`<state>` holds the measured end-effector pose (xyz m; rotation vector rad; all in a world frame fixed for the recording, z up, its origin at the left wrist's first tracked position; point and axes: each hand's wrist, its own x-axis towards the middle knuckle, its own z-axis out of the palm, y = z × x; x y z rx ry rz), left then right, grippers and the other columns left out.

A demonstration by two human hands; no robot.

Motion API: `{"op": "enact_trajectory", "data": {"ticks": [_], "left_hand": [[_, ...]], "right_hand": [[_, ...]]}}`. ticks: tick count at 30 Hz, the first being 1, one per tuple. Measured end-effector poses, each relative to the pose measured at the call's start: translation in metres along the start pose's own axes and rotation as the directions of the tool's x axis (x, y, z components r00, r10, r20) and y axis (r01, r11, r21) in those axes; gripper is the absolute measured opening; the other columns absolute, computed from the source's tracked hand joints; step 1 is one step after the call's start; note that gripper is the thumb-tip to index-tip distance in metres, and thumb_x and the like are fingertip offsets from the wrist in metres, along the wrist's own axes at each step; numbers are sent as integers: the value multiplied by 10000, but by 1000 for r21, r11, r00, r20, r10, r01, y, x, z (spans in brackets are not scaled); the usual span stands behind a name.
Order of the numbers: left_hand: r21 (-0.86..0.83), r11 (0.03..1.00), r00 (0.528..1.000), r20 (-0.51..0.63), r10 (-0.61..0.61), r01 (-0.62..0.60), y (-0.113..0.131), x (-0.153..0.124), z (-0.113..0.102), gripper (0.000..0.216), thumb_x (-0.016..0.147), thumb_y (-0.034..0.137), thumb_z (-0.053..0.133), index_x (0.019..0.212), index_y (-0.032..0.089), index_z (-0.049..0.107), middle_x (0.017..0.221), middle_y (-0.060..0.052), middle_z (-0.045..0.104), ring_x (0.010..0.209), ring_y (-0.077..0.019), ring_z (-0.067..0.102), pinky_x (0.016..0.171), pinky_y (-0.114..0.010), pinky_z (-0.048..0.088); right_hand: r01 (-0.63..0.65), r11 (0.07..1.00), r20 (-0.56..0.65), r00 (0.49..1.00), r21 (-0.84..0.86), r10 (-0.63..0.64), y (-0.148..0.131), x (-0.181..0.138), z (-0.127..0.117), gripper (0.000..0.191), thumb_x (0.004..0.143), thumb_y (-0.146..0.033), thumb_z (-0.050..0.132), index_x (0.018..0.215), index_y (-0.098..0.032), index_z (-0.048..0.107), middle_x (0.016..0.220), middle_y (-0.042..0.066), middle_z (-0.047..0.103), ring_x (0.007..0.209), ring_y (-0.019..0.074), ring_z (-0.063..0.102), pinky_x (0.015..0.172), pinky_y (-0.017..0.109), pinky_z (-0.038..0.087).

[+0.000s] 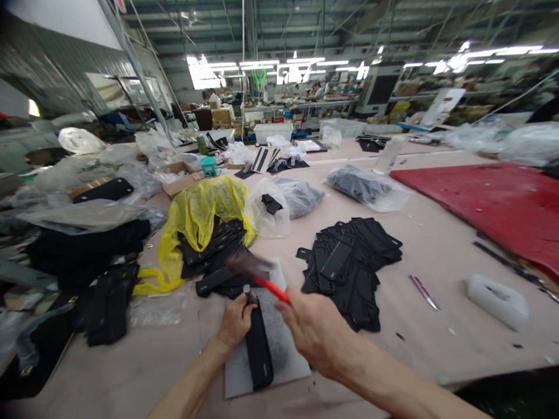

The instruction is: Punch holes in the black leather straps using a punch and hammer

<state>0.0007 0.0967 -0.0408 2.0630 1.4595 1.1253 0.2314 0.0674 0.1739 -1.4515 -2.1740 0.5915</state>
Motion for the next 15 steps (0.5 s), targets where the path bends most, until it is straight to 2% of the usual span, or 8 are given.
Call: {"op": "enact_trajectory", "data": {"ticks": [2, 5, 7, 9, 10, 12, 13, 15], "left_hand": [[3, 1000, 1000, -7, 7, -7, -1, 0, 0, 123, 864, 121, 494, 885, 204, 581, 781, -33, 666, 766, -195, 664, 688, -274, 506], [5, 1000, 1000, -1, -4, 4, -1, 1, 0, 110, 870, 134, 501, 888, 207, 581, 793, -34, 667, 775, -198, 664, 698, -279, 507], [2, 1000, 1000, 7, -11, 11, -1, 1, -1, 106, 871, 141, 501, 882, 207, 583, 805, -36, 672, 788, -203, 666, 708, -284, 511], [-7, 1000, 1000, 11, -18, 18, 0, 1, -2, 110, 873, 145, 500, 884, 206, 591, 818, -40, 679, 804, -206, 671, 722, -290, 519], [-13, 1000, 1000, 13, -22, 22, 0, 1, -2, 111, 874, 148, 501, 886, 205, 595, 822, -42, 683, 810, -207, 674, 727, -293, 524], [-23, 999, 999, 17, -30, 30, 0, 1, -3, 116, 876, 154, 503, 898, 201, 606, 840, -48, 692, 829, -212, 680, 744, -303, 536], [-26, 999, 999, 16, -33, 33, 0, 0, -3, 122, 878, 156, 503, 911, 199, 613, 855, -53, 698, 844, -215, 683, 757, -309, 542], [-26, 999, 999, 13, -39, 39, 0, 0, -3, 142, 878, 157, 503, 939, 198, 625, 887, -61, 709, 871, -219, 689, 783, -322, 552]], "right_hand": [[-22, 999, 116, 993, -35, 26, 10, -2, 6, 324, 936, -455, 388, 738, -216, 479, 572, -8, 453, 448, 128, 358, 470, 282, 201], [-162, 986, 173, 973, 32, 154, 34, -8, 11, 340, 962, -440, 356, 729, -214, 460, 587, -18, 458, 472, 120, 391, 466, 252, 239], [-360, 920, 259, 913, 155, 314, 56, -14, 19, 366, 977, -458, 302, 724, -219, 415, 569, -45, 414, 448, 102, 369, 443, 222, 269], [-546, 810, 341, 818, 212, 462, 81, -20, 34, 377, 978, -479, 267, 742, -221, 405, 554, -66, 381, 397, 90, 326, 402, 205, 284], [-595, 783, 339, 785, 180, 518, 93, -23, 42, 383, 983, -470, 247, 758, -217, 425, 548, -66, 389, 376, 92, 327, 388, 207, 297], [-628, 774, 279, 759, 75, 589, 112, -27, 60, 370, 987, -412, 258, 810, -191, 497, 597, -19, 491, 418, 125, 446, 428, 235, 384], [-618, 786, 219, 770, 21, 599, 117, -28, 69, 333, 979, -367, 296, 863, -169, 537, 685, 34, 567, 517, 161, 542, 502, 268, 446], [-520, 851, 51, 850, -77, 524, 114, -29, 85, 265, 938, -277, 397, 1050, -121, 579, 997, 163, 633, 866, 261, 631, 742, 376, 503]]}}
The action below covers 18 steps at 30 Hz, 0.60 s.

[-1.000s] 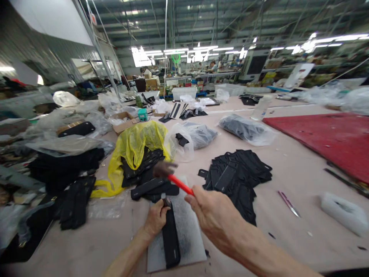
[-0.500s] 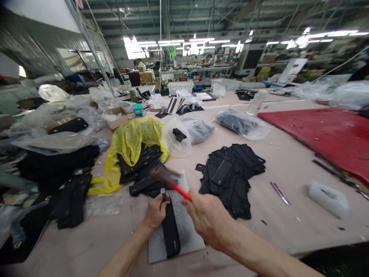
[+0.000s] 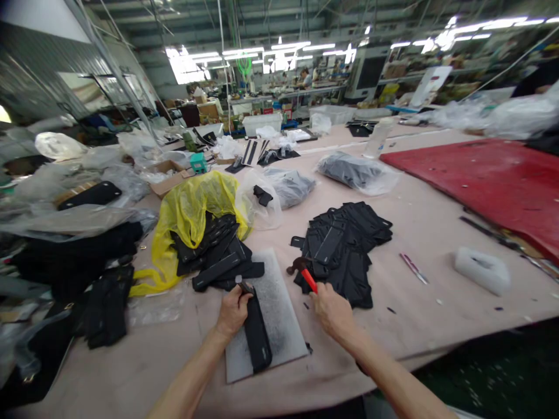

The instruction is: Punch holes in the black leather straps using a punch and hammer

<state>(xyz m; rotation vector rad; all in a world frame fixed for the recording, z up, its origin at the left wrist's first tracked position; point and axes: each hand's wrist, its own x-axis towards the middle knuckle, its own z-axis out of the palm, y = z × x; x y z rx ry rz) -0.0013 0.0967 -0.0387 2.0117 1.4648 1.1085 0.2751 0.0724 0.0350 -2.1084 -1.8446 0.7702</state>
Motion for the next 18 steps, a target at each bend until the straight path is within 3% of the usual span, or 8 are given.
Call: {"op": "enact_trajectory", "data": {"ticks": [2, 3, 5, 7, 11, 15, 18], "left_hand": [[-4, 1000, 1000, -1, -4, 4, 1, 1, -1, 163, 879, 159, 501, 965, 198, 635, 921, -64, 719, 897, -219, 693, 807, -328, 558], [-10, 1000, 1000, 1, -4, 4, 2, 1, -1, 172, 881, 161, 500, 977, 199, 639, 940, -64, 723, 912, -218, 694, 819, -329, 559], [-28, 1000, 1000, 7, -3, 3, 4, 3, -3, 186, 887, 170, 497, 992, 200, 648, 970, -62, 731, 939, -214, 695, 843, -331, 558], [-43, 999, 1000, 17, -18, 18, 6, 4, -4, 200, 889, 182, 496, 1005, 197, 658, 992, -59, 736, 960, -212, 694, 864, -333, 555], [-65, 988, 990, -30, -141, 139, 9, 4, -7, 213, 901, 243, 507, 1003, 193, 688, 1007, -59, 744, 969, -217, 694, 887, -346, 548], [-83, 958, 935, -208, -286, 275, 7, 4, -16, 268, 914, 357, 523, 987, 178, 709, 991, -78, 750, 960, -239, 694, 901, -375, 540], [-86, 952, 936, -178, -304, 293, 9, 0, -24, 279, 908, 371, 534, 985, 175, 717, 985, -82, 751, 956, -245, 693, 894, -385, 541]], "right_hand": [[204, 973, -133, 967, -105, -217, -15, -8, 16, 390, 901, -249, 480, 1263, -113, 524, 1311, 213, 523, 1181, 332, 511, 963, 478, 418], [317, 937, -142, 931, -147, -337, -25, -15, 26, 467, 890, -261, 512, 1336, -125, 487, 1406, 201, 458, 1272, 343, 435, 1033, 507, 360], [509, 850, -37, 855, -134, -518, -46, -28, 47, 584, 873, -333, 565, 1412, -151, 437, 1496, 157, 387, 1365, 345, 330, 1112, 539, 261], [601, 797, 74, 799, -60, -597, -60, -40, 68, 679, 857, -403, 588, 1459, -157, 391, 1534, 125, 350, 1416, 348, 247, 1153, 569, 164], [593, 805, 103, 800, 9, -591, -64, -50, 95, 745, 857, -416, 579, 1499, -135, 326, 1576, 101, 271, 1464, 334, 107, 1177, 574, 21], [587, 808, 107, 801, 51, -589, -57, -49, 95, 745, 855, -419, 581, 1500, -145, 329, 1583, 93, 251, 1467, 326, 109, 1181, 572, 23], [587, 808, 95, 803, 53, -589, -57, -48, 93, 738, 854, -421, 581, 1495, -143, 342, 1584, 84, 250, 1467, 330, 107, 1183, 575, 30]]}}
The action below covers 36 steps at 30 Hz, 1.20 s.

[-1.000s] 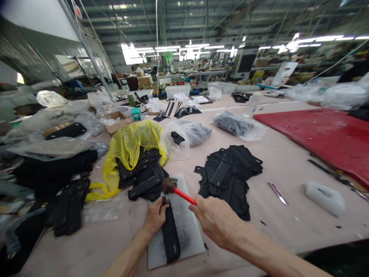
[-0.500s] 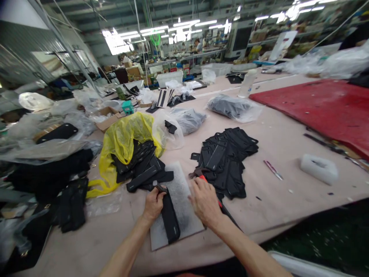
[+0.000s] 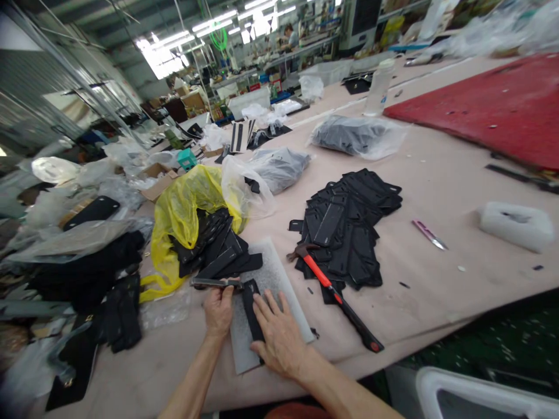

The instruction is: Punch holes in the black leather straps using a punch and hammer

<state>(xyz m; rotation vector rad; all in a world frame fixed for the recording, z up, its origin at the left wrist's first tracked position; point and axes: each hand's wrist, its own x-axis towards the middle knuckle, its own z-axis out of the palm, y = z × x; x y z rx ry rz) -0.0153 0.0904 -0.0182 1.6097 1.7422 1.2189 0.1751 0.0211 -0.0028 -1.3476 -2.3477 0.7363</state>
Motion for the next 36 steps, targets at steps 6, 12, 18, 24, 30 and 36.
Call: {"op": "enact_trajectory", "data": {"ticks": [6, 12, 18, 24, 30, 36], "left_hand": [[-33, 998, 997, 42, 62, -61, 6, -14, 1, 245, 904, 341, 540, 948, 169, 710, 956, -78, 745, 920, -227, 695, 870, -362, 556], [-26, 996, 995, 38, 90, -89, 7, -11, 9, 234, 904, 325, 543, 958, 168, 708, 975, -79, 747, 938, -222, 694, 887, -360, 553], [-20, 992, 987, 100, 123, -122, 5, -9, 15, 232, 902, 312, 534, 963, 173, 709, 994, -80, 748, 958, -223, 697, 896, -362, 557], [30, 992, 985, 121, 121, -126, 7, -8, 16, 236, 902, 288, 519, 986, 172, 707, 1013, -86, 744, 970, -229, 693, 920, -382, 547], [50, 992, 987, 120, 107, -114, 7, -5, 15, 235, 906, 293, 521, 967, 178, 717, 1005, -81, 748, 962, -233, 693, 910, -394, 548], [96, 987, 986, 119, 115, -127, 8, -5, 16, 239, 913, 296, 515, 971, 179, 716, 994, -83, 747, 955, -232, 695, 914, -387, 549]], "right_hand": [[12, 1000, 8, 1000, -16, -12, -1, 1, 1, 749, 851, -405, 589, 1499, -132, 332, 1583, 90, 248, 1466, 339, 104, 1181, 587, 33], [20, 999, 4, 1000, -27, -20, 1, 0, 4, 754, 859, -418, 583, 1505, -135, 318, 1586, 95, 240, 1467, 337, 99, 1182, 583, 36], [12, 999, -28, 1000, -45, -13, 0, 0, 5, 748, 852, -399, 597, 1499, -132, 331, 1572, 101, 279, 1461, 344, 123, 1180, 586, 49], [16, 999, -50, 999, -45, -18, -1, -1, 5, 732, 858, -398, 591, 1492, -128, 343, 1575, 88, 273, 1465, 332, 116, 1186, 578, 52], [16, 999, -52, 999, -36, -17, 2, -1, 5, 727, 860, -399, 591, 1491, -133, 349, 1575, 85, 274, 1463, 336, 126, 1187, 579, 58], [13, 1000, -36, 999, -7, -13, 0, 0, 5, 705, 876, -386, 565, 1489, -116, 344, 1577, 88, 272, 1462, 339, 117, 1183, 583, 39]]}}
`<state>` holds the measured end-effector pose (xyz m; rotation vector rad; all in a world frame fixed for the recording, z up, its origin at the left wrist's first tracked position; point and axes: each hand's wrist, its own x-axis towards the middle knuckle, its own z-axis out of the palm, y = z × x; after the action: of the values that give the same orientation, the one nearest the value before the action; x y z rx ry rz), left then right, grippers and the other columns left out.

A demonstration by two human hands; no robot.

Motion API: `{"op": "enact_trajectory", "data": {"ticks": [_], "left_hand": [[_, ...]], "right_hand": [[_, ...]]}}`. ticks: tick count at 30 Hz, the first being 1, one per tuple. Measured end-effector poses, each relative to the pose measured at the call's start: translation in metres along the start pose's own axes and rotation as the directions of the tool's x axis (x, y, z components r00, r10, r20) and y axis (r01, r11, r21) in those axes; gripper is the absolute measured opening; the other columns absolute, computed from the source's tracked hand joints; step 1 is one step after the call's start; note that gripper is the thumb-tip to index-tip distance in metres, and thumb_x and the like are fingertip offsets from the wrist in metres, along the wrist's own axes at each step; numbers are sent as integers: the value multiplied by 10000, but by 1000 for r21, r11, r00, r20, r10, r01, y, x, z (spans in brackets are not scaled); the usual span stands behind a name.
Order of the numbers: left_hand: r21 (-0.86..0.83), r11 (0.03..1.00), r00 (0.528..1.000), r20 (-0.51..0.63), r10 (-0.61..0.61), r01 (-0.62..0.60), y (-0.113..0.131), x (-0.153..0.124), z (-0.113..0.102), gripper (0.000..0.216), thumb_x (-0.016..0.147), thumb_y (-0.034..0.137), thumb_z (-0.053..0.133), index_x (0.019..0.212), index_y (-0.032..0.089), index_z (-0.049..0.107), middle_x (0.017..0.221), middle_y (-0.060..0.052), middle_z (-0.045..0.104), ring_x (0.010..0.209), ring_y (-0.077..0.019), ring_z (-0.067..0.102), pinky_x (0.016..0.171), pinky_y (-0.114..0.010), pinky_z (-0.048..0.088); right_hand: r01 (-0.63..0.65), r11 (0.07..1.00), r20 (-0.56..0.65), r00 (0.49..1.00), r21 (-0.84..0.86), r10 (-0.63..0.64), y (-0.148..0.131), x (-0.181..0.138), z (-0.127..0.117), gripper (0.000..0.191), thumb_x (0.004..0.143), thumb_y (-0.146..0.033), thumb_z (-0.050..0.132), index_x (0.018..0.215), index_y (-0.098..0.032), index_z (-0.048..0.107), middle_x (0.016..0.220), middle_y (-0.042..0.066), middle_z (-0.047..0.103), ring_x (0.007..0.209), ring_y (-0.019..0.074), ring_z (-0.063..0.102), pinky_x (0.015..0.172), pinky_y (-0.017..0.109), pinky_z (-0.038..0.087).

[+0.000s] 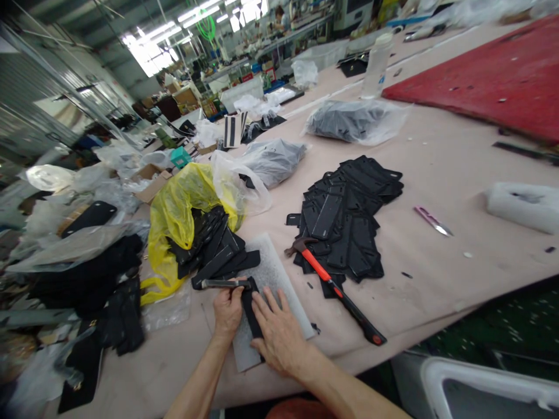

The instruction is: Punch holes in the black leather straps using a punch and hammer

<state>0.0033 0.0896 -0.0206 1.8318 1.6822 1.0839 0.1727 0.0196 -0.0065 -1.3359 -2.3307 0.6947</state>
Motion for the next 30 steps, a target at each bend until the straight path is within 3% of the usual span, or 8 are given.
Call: {"op": "enact_trajectory", "data": {"ticks": [6, 13, 17, 20, 23, 26, 28, 30], "left_hand": [[68, 994, 996, -11, 90, -89, -4, -1, 7, 213, 909, 249, 502, 956, 180, 698, 969, -86, 750, 945, -232, 704, 890, -375, 562], [94, 985, 989, -11, 147, -146, -7, -1, 11, 193, 905, 205, 496, 957, 182, 680, 962, -79, 747, 933, -236, 709, 864, -364, 568], [103, 982, 988, 18, 155, -156, -10, 0, 12, 198, 905, 192, 488, 985, 189, 670, 987, -81, 740, 950, -244, 703, 868, -363, 563], [116, 980, 987, 11, 160, -160, -11, -1, 13, 190, 899, 186, 488, 979, 191, 661, 972, -83, 738, 927, -250, 706, 831, -362, 569], [140, 977, 986, 7, 164, -163, -11, -2, 13, 188, 891, 165, 477, 961, 199, 648, 931, -78, 736, 864, -244, 712, 770, -346, 573], [160, 971, 984, 15, 176, -176, -10, -3, 13, 179, 890, 154, 469, 958, 201, 628, 900, -74, 727, 847, -237, 710, 736, -326, 566], [170, 968, 983, 19, 183, -184, -10, -3, 14, 166, 895, 156, 464, 958, 196, 612, 888, -77, 720, 854, -239, 707, 727, -321, 559], [174, 966, 982, 18, 189, -189, -11, -3, 14, 152, 898, 157, 459, 951, 190, 598, 874, -78, 713, 850, -241, 704, 719, -321, 552]], "right_hand": [[-98, 995, -128, 987, 0, 97, 19, -11, -34, 499, 898, -337, 535, 1363, -160, 495, 1450, 147, 450, 1345, 332, 366, 1103, 542, 291], [-565, 779, -279, 821, -274, 497, 99, -54, -75, 234, 858, -267, 571, 1058, -146, 549, 1014, 145, 569, 899, 298, 563, 731, 386, 458], [-708, 701, -57, 699, 87, 713, 108, -58, -81, 36, 858, -225, 486, 870, -196, 468, 803, 49, 543, 658, 186, 544, 567, 288, 406], [-746, 405, 367, 631, 528, 683, 92, -50, -92, 97, 819, -269, 472, 781, -229, 392, 654, -37, 472, 473, 118, 448, 451, 239, 362], [-735, 229, 481, 612, 638, 628, 63, -37, -116, 243, 834, -457, 464, 760, -246, 368, 592, -83, 392, 368, 83, 310, 354, 211, 268], [-586, 575, 143, 760, 571, 633, 26, -22, -152, 379, 885, -595, 383, 732, -247, 378, 544, -80, 361, 372, 93, 306, 362, 226, 233], [-360, 853, -193, 871, 378, 452, 1, -12, -173, 381, 932, -566, 361, 740, -242, 411, 529, -65, 388, 409, 110, 368, 410, 247, 247], [-163, 979, -400, 895, 121, 198, -16, -4, -184, 336, 981, -483, 341, 778, -235, 441, 525, -56, 419, 421, 119, 406, 444, 265, 243]]}}
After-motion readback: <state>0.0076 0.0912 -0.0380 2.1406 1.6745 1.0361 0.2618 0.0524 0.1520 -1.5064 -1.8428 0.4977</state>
